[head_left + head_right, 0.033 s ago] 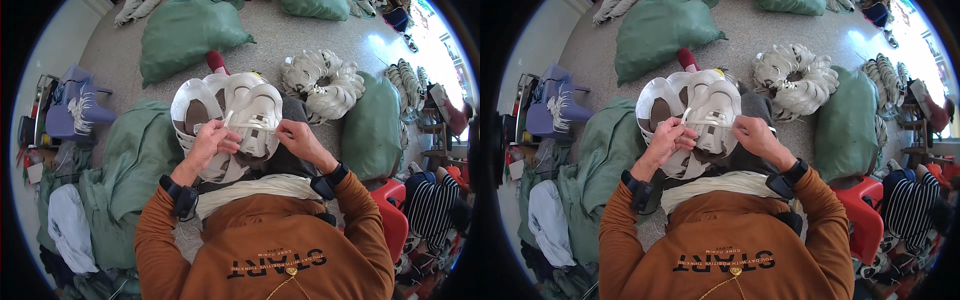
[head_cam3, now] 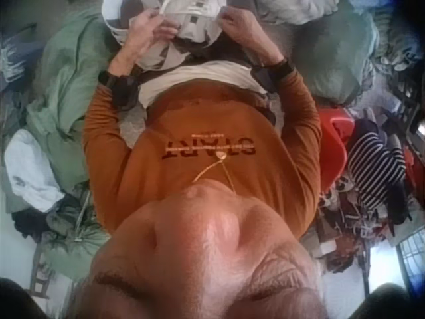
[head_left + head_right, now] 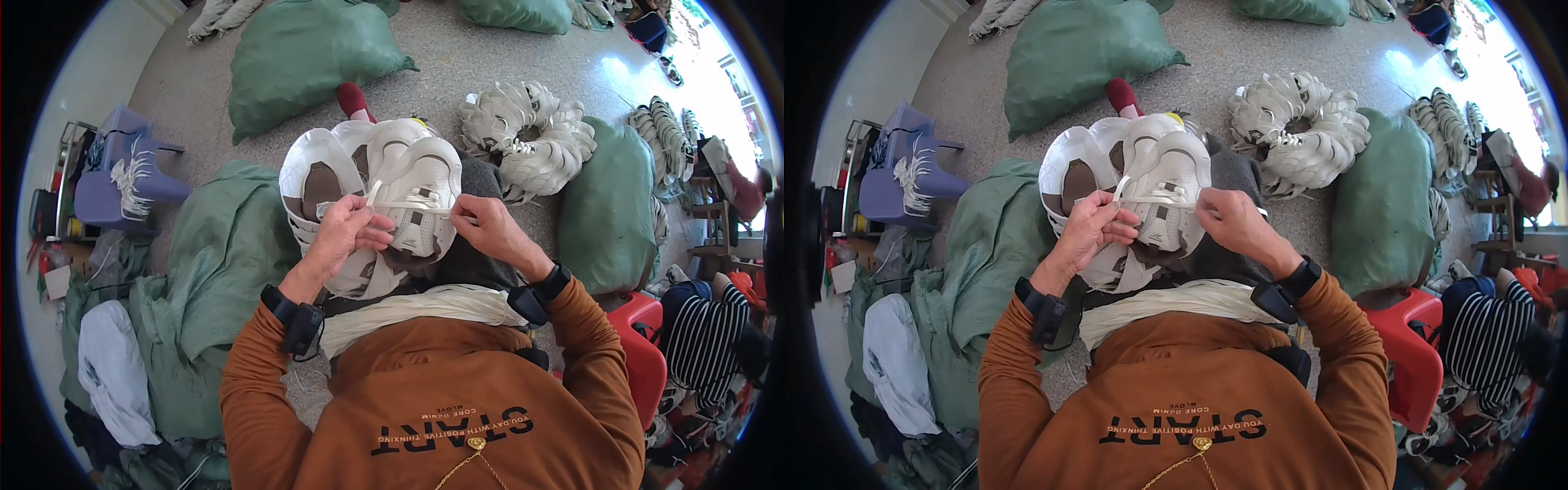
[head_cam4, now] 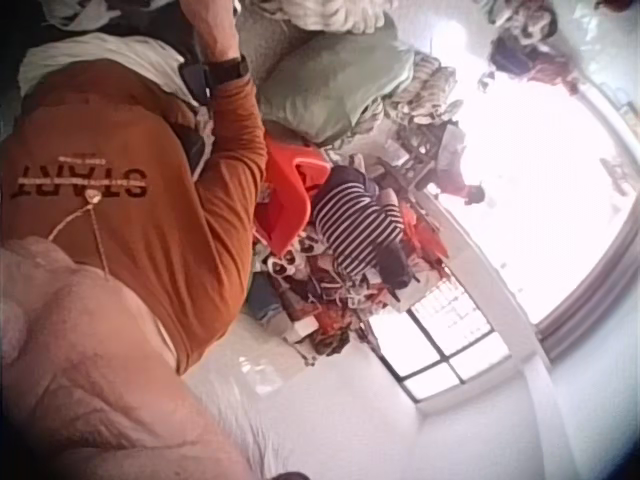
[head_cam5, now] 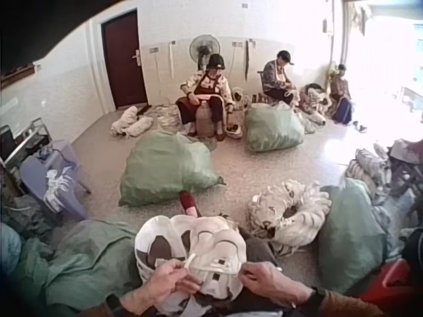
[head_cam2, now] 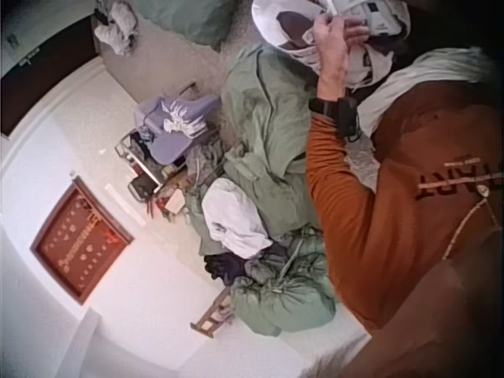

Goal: The person sits on the floor and laces a white sneaker by hand. They thread a white shoelace through the eyelets of the shoe, pulling the lace tight at each step to secure the fit. The task involves repetitive threading and tightening motions on a single shoe.

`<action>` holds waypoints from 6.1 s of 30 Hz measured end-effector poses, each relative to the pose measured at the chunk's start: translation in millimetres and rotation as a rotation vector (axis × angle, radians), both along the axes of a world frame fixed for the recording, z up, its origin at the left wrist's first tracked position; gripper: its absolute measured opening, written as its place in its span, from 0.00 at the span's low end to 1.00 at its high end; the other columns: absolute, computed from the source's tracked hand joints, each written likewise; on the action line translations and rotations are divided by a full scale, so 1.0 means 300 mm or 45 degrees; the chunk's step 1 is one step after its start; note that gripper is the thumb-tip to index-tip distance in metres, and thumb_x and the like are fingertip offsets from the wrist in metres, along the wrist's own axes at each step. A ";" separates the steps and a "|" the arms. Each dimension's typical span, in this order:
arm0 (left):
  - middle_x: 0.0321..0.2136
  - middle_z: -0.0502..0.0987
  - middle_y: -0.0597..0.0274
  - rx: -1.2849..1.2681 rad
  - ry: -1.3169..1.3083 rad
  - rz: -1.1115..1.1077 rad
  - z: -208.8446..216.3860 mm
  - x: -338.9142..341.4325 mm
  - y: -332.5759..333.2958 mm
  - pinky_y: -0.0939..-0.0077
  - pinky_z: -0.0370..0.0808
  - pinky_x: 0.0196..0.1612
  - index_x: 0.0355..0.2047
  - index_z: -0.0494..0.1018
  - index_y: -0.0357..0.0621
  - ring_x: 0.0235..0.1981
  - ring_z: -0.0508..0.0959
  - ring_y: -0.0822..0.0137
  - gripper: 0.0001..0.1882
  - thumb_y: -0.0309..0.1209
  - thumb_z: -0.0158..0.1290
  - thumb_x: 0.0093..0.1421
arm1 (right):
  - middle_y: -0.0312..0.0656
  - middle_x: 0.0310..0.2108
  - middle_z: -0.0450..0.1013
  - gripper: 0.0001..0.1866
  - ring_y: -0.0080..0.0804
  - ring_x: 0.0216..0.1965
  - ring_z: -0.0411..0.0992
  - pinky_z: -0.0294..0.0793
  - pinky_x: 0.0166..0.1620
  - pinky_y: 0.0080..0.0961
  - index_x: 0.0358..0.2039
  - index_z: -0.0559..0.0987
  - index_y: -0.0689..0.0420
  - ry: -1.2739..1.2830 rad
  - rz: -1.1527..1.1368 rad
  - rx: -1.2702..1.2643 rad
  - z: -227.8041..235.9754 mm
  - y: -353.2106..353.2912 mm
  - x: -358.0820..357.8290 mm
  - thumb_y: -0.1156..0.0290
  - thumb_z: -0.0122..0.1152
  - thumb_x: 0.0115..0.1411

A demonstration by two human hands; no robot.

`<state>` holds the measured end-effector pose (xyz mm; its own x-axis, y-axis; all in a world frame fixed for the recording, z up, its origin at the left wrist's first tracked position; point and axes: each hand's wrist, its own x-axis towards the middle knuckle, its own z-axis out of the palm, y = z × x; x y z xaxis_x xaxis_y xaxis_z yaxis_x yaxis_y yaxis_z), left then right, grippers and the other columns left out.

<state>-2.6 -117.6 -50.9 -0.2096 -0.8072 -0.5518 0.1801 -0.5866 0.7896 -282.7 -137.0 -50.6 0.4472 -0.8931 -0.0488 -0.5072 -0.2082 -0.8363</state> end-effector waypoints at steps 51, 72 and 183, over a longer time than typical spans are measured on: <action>0.29 0.80 0.59 -0.540 -0.409 -0.071 -0.070 -0.293 0.112 0.78 0.76 0.26 0.50 0.75 0.31 0.22 0.78 0.73 0.14 0.26 0.51 0.68 | 0.48 0.30 0.73 0.03 0.47 0.32 0.75 0.74 0.35 0.36 0.34 0.76 0.62 -0.332 -0.251 -0.222 -0.105 0.082 0.028 0.77 0.59 0.60; 0.23 0.78 0.64 -0.382 0.119 -0.309 0.052 -0.015 0.105 0.77 0.79 0.32 0.37 0.78 0.36 0.23 0.80 0.73 0.07 0.28 0.55 0.65 | 0.49 0.36 0.70 0.17 0.43 0.36 0.72 0.73 0.39 0.33 0.43 0.68 0.63 -0.069 -0.155 -0.310 -0.133 0.087 0.033 0.74 0.60 0.53; 0.29 0.77 0.55 -0.665 -1.295 -1.580 -0.044 0.319 0.576 0.56 0.73 0.36 0.30 0.76 0.42 0.35 0.78 0.50 0.10 0.35 0.61 0.54 | 0.47 0.37 0.69 0.15 0.44 0.38 0.71 0.72 0.42 0.37 0.42 0.73 0.60 0.034 -0.129 -0.590 -0.090 0.114 0.073 0.70 0.64 0.56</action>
